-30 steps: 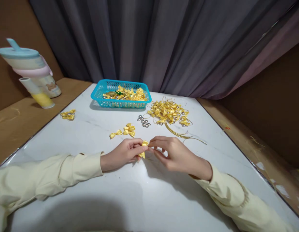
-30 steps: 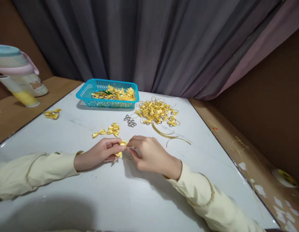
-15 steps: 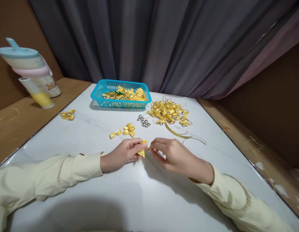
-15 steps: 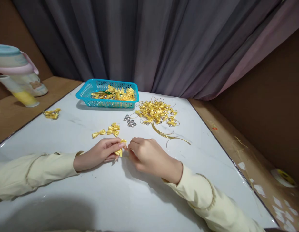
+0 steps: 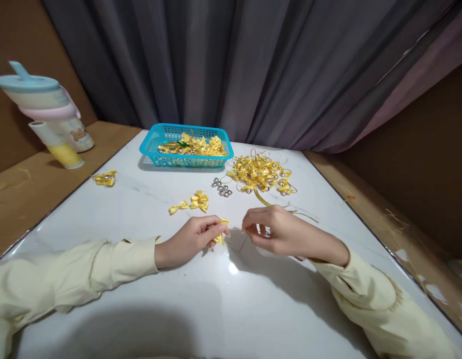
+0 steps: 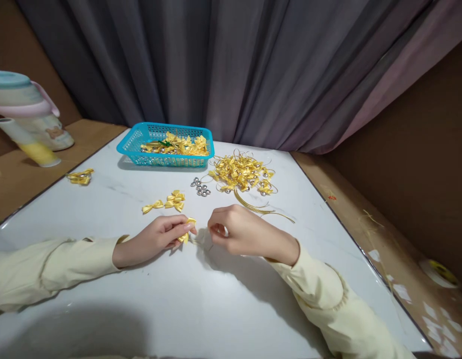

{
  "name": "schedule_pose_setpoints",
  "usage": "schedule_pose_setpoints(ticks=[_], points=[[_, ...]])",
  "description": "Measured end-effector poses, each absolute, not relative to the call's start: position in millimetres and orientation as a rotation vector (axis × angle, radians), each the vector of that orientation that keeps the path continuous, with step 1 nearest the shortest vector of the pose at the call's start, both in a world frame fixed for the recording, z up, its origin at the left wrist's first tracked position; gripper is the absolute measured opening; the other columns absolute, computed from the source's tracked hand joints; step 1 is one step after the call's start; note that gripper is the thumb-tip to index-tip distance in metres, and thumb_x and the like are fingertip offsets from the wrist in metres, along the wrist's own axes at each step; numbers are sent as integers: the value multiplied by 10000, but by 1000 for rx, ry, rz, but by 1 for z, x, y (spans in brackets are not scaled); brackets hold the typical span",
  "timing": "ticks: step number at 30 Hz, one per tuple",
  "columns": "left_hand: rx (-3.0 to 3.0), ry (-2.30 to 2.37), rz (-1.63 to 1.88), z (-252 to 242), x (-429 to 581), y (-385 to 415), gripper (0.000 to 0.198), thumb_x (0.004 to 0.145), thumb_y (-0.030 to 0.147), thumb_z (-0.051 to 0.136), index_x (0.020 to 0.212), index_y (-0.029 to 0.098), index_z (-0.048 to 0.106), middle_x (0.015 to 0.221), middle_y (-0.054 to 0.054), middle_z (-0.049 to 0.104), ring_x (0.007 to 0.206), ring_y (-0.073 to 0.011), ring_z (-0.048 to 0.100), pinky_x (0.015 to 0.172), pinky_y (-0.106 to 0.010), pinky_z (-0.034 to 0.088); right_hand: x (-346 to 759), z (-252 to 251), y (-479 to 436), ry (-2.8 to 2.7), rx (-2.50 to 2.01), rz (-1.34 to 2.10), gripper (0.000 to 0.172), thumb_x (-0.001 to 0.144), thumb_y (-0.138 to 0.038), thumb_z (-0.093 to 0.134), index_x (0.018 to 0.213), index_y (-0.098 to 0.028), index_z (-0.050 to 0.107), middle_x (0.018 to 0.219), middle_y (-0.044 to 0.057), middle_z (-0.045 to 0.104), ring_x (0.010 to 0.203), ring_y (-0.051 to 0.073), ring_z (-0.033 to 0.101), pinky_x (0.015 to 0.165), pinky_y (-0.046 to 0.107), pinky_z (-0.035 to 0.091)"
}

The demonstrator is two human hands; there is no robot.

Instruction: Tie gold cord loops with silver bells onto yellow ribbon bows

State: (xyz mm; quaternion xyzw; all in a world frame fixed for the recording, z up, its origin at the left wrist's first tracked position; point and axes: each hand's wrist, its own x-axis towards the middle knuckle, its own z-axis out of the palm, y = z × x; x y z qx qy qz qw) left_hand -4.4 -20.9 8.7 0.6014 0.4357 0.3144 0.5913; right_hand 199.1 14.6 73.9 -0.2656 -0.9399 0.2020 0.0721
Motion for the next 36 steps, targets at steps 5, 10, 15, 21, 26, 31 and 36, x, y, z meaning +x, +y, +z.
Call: schedule_pose_setpoints(ticks=[5, 10, 15, 21, 26, 31, 36], points=[[1416, 956, 757, 6, -5, -22, 297, 863, 420, 478, 894, 139, 571, 604, 35, 459, 514, -88, 431, 473, -205, 359, 198, 74, 14, -2869, -858, 640, 183, 712, -16, 487, 695, -136, 624, 660, 15, 618, 520, 94, 498, 522, 221, 356], [1342, 870, 731, 4, -6, -24, 308, 863, 408, 501, 1068, 178, 506, 615, 54, 474, 509, -79, 446, 480, -201, 351, 197, 64, 17, -2804, -915, 597, 184, 728, -40, 488, 715, -135, 646, 684, 35, 636, 557, 108, 521, 536, 228, 359], [1312, 819, 721, 6, -6, -24, 317, 861, 381, 519, 1119, 198, 492, 587, 68, 466, 505, -76, 448, 497, -203, 364, 196, 63, 13, -2779, -962, 578, 182, 732, -53, 499, 721, -133, 663, 674, 41, 640, 568, 116, 533, 554, 236, 367], [1362, 886, 725, 7, -4, -21, 306, 879, 395, 482, 1074, 159, 491, 637, 25, 555, 505, -83, 429, 491, -215, 349, 193, 74, 3, -2776, -997, 591, 169, 729, -45, 508, 696, -126, 653, 683, 44, 642, 556, 113, 526, 558, 235, 371], [1350, 909, 731, 6, -4, -20, 332, 870, 424, 476, 1040, 140, 497, 681, -1, 581, 498, -77, 371, 460, -213, 289, 192, 80, -4, -2783, -934, 636, 167, 715, -33, 505, 689, -129, 639, 670, 35, 623, 560, 109, 509, 559, 224, 364], [1280, 844, 775, 5, -5, -16, 327, 855, 439, 497, 993, 143, 490, 648, -1, 579, 472, -74, 356, 436, -209, 275, 191, 82, -4, -2853, -968, 657, 149, 721, -43, 492, 666, -116, 609, 651, 29, 592, 541, 91, 463, 553, 214, 342], [1249, 838, 794, 3, -5, -16, 292, 840, 419, 528, 951, 152, 486, 633, 9, 568, 470, -67, 356, 428, -199, 265, 192, 81, -3, -2879, -1001, 609, 147, 733, -60, 488, 619, -118, 560, 650, 25, 571, 550, 82, 432, 561, 211, 326]])
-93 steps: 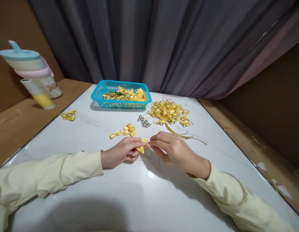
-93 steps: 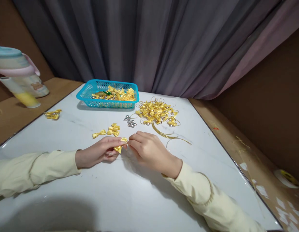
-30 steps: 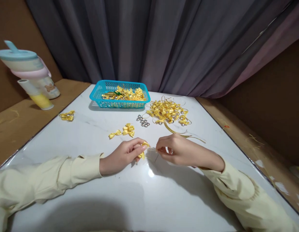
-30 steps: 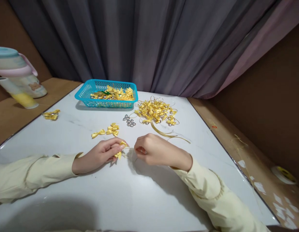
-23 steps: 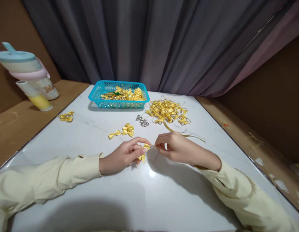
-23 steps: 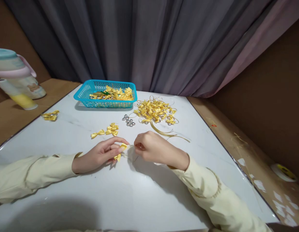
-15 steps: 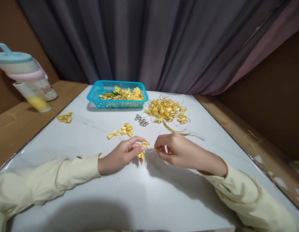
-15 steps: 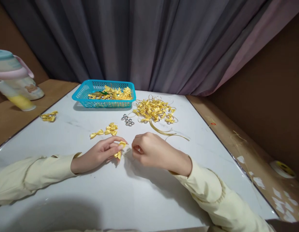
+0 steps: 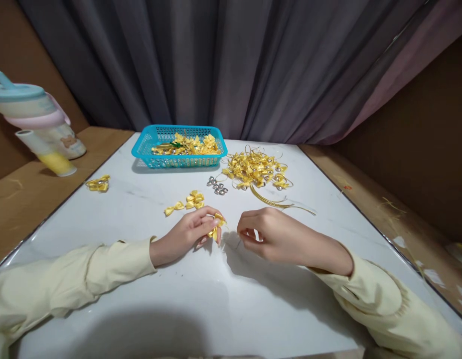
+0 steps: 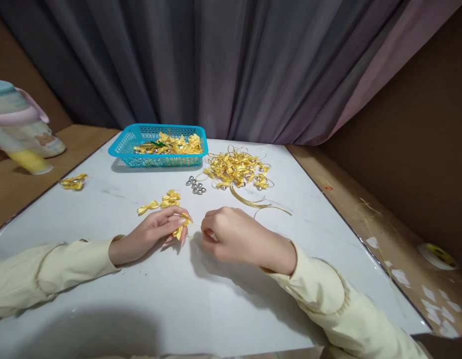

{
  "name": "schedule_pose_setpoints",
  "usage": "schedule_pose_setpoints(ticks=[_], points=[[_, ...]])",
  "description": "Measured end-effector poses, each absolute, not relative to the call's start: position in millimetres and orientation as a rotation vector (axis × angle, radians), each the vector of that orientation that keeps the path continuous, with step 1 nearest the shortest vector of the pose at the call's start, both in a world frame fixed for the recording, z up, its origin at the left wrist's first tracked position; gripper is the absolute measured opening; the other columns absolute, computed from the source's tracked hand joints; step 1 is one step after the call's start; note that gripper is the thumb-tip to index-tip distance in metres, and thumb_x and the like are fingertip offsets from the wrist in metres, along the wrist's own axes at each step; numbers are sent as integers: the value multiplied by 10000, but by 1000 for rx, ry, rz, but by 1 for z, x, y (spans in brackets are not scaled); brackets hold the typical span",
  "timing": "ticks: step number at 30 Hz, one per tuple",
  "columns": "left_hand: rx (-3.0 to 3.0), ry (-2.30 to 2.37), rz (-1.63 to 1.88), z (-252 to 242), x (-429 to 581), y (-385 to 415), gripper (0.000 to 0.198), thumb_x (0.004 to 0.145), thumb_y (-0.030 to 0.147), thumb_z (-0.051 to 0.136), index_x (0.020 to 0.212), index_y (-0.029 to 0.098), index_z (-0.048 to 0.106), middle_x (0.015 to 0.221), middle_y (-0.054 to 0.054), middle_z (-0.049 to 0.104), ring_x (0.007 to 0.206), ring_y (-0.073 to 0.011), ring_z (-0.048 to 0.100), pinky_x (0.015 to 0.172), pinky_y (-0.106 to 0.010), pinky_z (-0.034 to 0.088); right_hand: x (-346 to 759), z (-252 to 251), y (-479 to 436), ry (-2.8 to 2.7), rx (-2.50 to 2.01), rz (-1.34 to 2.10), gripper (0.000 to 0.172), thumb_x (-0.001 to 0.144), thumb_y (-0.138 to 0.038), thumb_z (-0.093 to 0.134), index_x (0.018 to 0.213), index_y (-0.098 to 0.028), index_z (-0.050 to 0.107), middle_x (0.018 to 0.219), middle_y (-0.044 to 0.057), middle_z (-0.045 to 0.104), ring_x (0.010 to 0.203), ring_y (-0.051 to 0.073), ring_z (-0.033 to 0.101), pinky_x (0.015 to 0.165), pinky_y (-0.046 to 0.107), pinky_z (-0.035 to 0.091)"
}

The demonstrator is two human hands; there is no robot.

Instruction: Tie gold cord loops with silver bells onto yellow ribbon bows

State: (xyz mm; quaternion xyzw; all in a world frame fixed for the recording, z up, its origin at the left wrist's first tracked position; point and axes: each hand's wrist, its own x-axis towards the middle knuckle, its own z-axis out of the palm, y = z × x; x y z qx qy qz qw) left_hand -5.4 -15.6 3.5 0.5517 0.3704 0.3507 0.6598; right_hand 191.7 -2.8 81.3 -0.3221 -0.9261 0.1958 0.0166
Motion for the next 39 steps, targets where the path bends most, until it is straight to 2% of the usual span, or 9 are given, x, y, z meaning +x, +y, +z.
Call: schedule_pose_setpoints(ticks=[9, 15, 20, 25, 28, 33, 39], points=[[1249, 812, 768, 7, -7, -17, 246, 837, 386, 549, 923, 167, 477, 627, 22, 551, 469, -66, 362, 440, -212, 229, 193, 78, -2, -2878, -1125, 541, 131, 722, -81, 478, 604, -134, 497, 658, 23, 575, 537, 73, 406, 555, 215, 303], [1316, 750, 673, 11, -6, -18, 261, 851, 366, 532, 997, 153, 499, 696, -19, 623, 519, -95, 453, 493, -239, 273, 192, 77, -3, -2924, -1162, 569, 133, 728, -105, 476, 599, -138, 480, 663, 36, 587, 544, 79, 426, 555, 217, 297], [1310, 750, 665, 12, -6, -18, 191, 845, 323, 547, 901, 149, 494, 716, -29, 637, 575, -106, 504, 532, -241, 322, 193, 76, -3, -2902, -1144, 534, 131, 731, -105, 469, 605, -137, 485, 673, 38, 583, 552, 81, 435, 549, 215, 287], [1277, 678, 654, 12, -8, -18, 169, 844, 302, 552, 892, 156, 483, 678, -20, 628, 597, -117, 537, 556, -244, 346, 192, 69, -4, -2917, -1192, 502, 128, 710, -113, 468, 587, -137, 489, 643, 36, 584, 506, 71, 363, 526, 221, 263], [1273, 678, 669, 11, -9, -17, 166, 839, 297, 560, 892, 162, 478, 684, -21, 635, 583, -112, 527, 534, -235, 321, 189, 68, -5, -2965, -1172, 550, 134, 712, -125, 473, 584, -133, 510, 631, 41, 595, 484, 66, 337, 511, 222, 250], [1252, 737, 686, 11, -8, -16, 225, 820, 336, 576, 917, 165, 467, 714, -27, 643, 527, -90, 462, 480, -222, 261, 187, 72, -9, -3009, -1064, 720, 144, 720, -108, 474, 600, -126, 553, 635, 47, 620, 499, 69, 382, 523, 212, 270], [1291, 803, 703, 8, -6, -16, 266, 837, 360, 546, 976, 138, 499, 758, -45, 632, 493, -73, 401, 450, -224, 251, 188, 80, -8, -2967, -1108, 694, 139, 730, -96, 487, 645, -119, 593, 675, 53, 621, 526, 82, 429, 540, 219, 285]])
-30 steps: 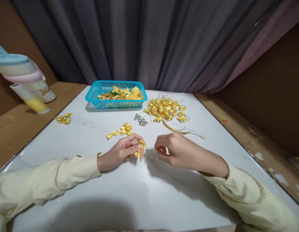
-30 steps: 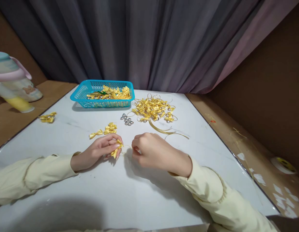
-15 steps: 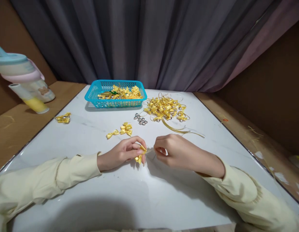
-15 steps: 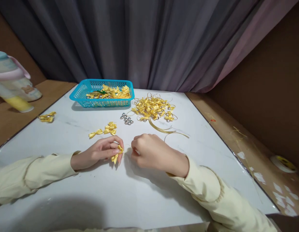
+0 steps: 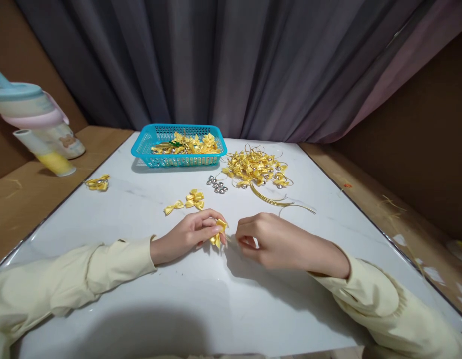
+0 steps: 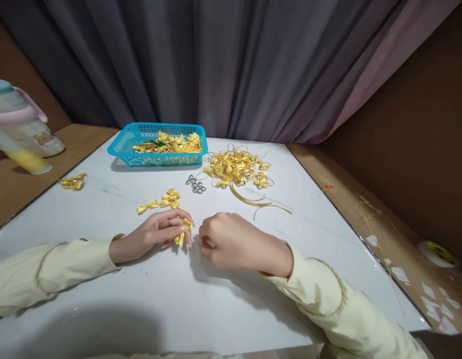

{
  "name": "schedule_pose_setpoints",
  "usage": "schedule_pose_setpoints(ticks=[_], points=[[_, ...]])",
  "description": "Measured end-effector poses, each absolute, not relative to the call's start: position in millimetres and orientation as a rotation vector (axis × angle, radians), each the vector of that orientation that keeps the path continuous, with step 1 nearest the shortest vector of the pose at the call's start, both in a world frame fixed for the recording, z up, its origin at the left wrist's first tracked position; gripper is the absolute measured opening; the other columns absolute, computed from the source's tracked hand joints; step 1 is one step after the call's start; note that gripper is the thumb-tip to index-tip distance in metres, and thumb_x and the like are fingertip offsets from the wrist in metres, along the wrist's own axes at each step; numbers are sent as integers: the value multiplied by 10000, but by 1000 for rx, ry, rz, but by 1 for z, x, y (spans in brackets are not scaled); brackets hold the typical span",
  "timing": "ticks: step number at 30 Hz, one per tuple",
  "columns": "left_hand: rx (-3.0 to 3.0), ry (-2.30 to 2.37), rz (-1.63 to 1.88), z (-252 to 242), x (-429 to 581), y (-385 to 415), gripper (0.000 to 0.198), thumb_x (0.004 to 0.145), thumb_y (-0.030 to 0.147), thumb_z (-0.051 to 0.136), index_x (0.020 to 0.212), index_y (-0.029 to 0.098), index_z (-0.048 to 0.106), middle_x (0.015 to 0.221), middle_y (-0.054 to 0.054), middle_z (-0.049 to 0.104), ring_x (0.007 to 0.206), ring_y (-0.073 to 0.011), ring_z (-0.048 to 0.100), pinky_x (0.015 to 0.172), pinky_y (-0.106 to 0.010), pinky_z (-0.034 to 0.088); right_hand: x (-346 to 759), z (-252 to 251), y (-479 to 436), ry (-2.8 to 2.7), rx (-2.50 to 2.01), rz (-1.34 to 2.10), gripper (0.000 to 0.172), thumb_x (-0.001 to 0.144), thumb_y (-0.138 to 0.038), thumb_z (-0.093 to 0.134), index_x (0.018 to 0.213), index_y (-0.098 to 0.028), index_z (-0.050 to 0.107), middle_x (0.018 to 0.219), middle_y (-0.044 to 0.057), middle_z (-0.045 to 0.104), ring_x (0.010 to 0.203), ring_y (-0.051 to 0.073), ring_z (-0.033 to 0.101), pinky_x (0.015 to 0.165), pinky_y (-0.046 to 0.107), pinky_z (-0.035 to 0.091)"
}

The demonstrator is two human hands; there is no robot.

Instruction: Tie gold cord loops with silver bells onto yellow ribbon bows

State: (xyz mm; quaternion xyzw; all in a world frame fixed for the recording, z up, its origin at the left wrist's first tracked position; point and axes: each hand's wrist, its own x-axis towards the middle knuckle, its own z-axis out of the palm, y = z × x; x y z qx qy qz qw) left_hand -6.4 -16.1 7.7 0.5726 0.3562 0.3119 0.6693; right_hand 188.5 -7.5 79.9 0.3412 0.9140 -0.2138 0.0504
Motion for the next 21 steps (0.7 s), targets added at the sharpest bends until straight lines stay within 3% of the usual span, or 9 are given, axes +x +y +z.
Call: schedule_pose_setpoints(ticks=[12, 21], points=[[1392, 898, 856, 6, -5, -18, 203, 880, 323, 501, 1014, 177, 456, 641, 37, 525, 571, -93, 437, 523, -231, 307, 197, 85, 0, 2846, 1029, -638, 155, 697, -62, 487, 577, -122, 566, 599, 21, 582, 496, 74, 397, 512, 215, 278], [1451, 906, 824, 3, -6, -19, 172, 890, 310, 479, 1000, 187, 432, 638, 39, 513, 638, -119, 485, 619, -268, 368, 211, 76, 29, 2750, 836, -1012, 202, 773, -86, 498, 849, -109, 684, 759, 43, 677, 619, 98, 568, 593, 193, 410]])
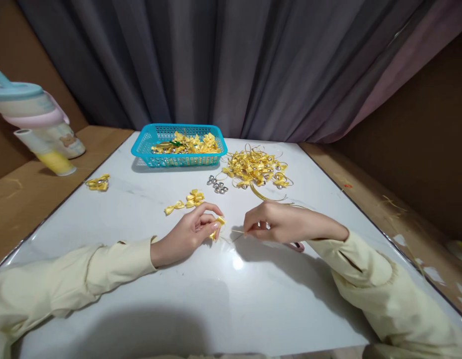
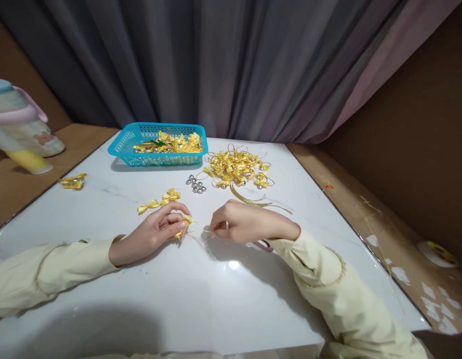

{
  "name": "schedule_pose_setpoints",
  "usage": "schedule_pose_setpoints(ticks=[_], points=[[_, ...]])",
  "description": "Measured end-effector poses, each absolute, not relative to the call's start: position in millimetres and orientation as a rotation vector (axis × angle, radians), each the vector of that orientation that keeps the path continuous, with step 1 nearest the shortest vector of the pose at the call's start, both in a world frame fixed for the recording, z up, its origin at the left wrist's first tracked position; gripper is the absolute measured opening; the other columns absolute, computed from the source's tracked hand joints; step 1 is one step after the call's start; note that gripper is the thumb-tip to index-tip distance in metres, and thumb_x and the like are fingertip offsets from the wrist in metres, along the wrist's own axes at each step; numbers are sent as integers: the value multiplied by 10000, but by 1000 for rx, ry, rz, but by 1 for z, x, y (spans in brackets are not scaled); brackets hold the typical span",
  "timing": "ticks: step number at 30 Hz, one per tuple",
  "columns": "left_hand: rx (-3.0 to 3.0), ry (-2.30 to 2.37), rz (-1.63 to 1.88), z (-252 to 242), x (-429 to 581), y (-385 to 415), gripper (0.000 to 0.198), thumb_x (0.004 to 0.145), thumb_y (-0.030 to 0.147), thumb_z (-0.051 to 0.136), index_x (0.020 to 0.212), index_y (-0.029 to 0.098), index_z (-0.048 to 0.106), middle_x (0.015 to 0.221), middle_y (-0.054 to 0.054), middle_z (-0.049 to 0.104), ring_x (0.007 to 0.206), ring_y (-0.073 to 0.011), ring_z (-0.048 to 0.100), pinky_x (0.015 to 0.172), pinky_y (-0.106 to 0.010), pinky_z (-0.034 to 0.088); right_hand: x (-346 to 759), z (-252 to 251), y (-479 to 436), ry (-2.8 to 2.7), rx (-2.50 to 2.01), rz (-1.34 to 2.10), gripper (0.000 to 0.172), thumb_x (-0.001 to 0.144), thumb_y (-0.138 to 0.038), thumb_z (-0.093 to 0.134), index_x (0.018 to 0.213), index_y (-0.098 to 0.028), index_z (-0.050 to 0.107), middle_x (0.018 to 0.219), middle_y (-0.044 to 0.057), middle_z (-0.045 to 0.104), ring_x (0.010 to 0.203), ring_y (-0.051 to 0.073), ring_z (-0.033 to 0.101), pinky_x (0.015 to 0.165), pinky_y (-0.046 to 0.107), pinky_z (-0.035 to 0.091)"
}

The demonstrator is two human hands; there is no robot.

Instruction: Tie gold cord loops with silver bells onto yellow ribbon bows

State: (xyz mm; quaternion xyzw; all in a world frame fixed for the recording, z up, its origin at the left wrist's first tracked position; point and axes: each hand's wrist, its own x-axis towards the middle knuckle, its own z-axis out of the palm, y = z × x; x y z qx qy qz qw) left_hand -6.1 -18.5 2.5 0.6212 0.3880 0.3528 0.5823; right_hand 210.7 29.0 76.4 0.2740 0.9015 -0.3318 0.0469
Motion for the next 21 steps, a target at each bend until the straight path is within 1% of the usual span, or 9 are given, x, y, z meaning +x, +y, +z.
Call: schedule_pose_setpoints(ticks=[3, 5, 9, 12, 14, 16, 18, 19, 21], points=[[1424, 888, 813, 4, -6, -17, 190, 883, 324, 490, 997, 182, 437, 629, 34, 525, 629, -125, 495, 609, -268, 367, 213, 73, 34, 2654, 841, -1133, 207, 822, -127, 476, 895, -90, 667, 772, 65, 676, 634, 109, 593, 593, 199, 436], [1404, 870, 800, 6, -7, -16, 212, 877, 334, 500, 1006, 173, 452, 651, 17, 559, 642, -131, 514, 612, -268, 374, 214, 73, 37, 2624, 868, -1174, 209, 830, -121, 460, 894, -84, 655, 795, 77, 675, 634, 109, 597, 588, 201, 443], [1360, 843, 761, 8, -6, -15, 257, 868, 344, 519, 1032, 146, 499, 819, -65, 657, 697, -143, 556, 599, -255, 398, 217, 76, 37, 2636, 872, -1217, 198, 820, -97, 457, 888, -90, 643, 744, 53, 659, 635, 108, 586, 585, 197, 442], [1329, 836, 759, 8, -6, -14, 249, 851, 340, 548, 990, 134, 535, 930, -106, 670, 756, -159, 576, 601, -253, 426, 218, 82, 35, 2628, 859, -1266, 196, 820, -105, 459, 895, -99, 640, 755, 43, 660, 644, 104, 585, 591, 196, 447], [1345, 838, 772, 8, -6, -14, 233, 843, 330, 558, 970, 134, 560, 949, -105, 666, 779, -166, 578, 627, -265, 442, 217, 87, 33, 2625, 853, -1271, 199, 816, -100, 454, 888, -100, 640, 789, 48, 666, 649, 101, 590, 597, 196, 452], [1418, 846, 809, 8, -7, -13, 203, 840, 309, 561, 953, 144, 601, 972, -93, 652, 838, -173, 573, 709, -290, 450, 216, 92, 30, 2636, 849, -1249, 194, 808, -91, 458, 866, -100, 643, 792, 46, 665, 659, 101, 595, 603, 193, 453], [1541, 880, 877, 8, -9, -11, 167, 825, 283, 582, 910, 160, 657, 1003, -81, 626, 921, -184, 549, 807, -313, 428, 215, 96, 27, 2646, 839, -1232, 192, 798, -75, 462, 855, -99, 644, 788, 43, 663, 660, 99, 595, 597, 189, 450], [1598, 910, 917, 9, -9, -10, 154, 812, 275, 599, 887, 170, 683, 1005, -75, 612, 945, -187, 535, 833, -316, 415, 214, 97, 26, 2646, 835, -1225, 196, 794, -65, 462, 856, -98, 645, 785, 41, 663, 651, 96, 592, 587, 186, 446], [1639, 965, 976, 10, -11, -9, 144, 783, 270, 634, 859, 185, 720, 943, -63, 604, 911, -181, 529, 803, -305, 417, 213, 100, 23, 2650, 831, -1205, 211, 785, -42, 461, 866, -99, 646, 781, 33, 660, 633, 90, 581, 574, 182, 437]])
